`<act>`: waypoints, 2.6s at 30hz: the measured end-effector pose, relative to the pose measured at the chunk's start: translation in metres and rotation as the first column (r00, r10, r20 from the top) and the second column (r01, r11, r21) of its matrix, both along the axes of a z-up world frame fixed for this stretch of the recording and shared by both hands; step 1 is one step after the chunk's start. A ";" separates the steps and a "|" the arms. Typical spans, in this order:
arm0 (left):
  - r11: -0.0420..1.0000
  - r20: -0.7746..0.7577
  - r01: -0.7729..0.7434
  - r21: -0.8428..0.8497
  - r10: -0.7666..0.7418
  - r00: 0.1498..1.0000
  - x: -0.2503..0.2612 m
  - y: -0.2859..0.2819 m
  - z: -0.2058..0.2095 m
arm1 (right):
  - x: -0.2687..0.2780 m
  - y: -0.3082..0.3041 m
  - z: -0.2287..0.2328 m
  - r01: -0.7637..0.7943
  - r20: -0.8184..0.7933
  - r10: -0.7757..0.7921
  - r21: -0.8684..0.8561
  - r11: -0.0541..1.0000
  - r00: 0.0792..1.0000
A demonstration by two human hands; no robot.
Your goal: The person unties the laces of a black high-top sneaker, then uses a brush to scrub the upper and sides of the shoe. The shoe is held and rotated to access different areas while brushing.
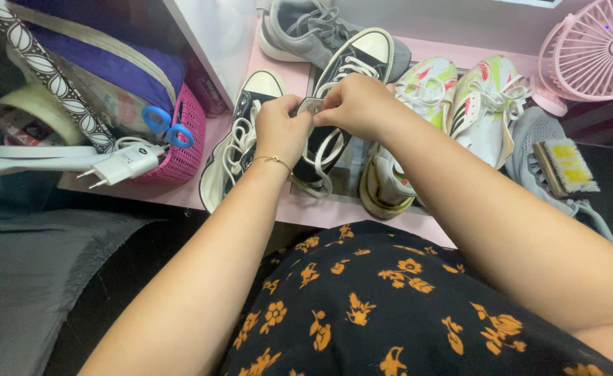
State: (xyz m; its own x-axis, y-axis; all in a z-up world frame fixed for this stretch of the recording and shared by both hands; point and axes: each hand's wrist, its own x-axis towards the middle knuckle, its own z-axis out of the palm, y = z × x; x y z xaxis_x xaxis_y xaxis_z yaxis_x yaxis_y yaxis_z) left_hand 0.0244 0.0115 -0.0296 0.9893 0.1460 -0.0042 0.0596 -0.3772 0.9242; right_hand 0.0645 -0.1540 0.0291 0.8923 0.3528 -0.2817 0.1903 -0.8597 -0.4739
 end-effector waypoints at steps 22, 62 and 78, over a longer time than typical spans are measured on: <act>0.935 0.439 0.151 0.321 -0.288 0.851 -0.025 0.001 0.037 | -0.065 -0.056 0.109 -0.052 -0.182 0.199 0.598 0.800 0.963; 0.937 -0.182 0.182 0.297 -0.132 0.974 0.009 0.007 0.000 | -0.084 -0.019 -0.001 0.366 0.217 -0.341 -0.086 0.927 0.915; 0.997 0.257 -0.049 0.056 0.033 0.966 -0.022 -0.032 0.019 | -0.085 -0.049 -0.006 0.240 0.304 -0.303 0.226 0.944 0.903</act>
State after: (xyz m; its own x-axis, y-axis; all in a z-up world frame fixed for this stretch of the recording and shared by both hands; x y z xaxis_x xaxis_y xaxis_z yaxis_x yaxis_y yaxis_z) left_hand 0.0028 -0.0202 -0.0103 0.9494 0.1789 0.2581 -0.1589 -0.4355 0.8860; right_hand -0.0210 -0.2031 0.0226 0.9908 0.1000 0.0906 0.1341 -0.8068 -0.5754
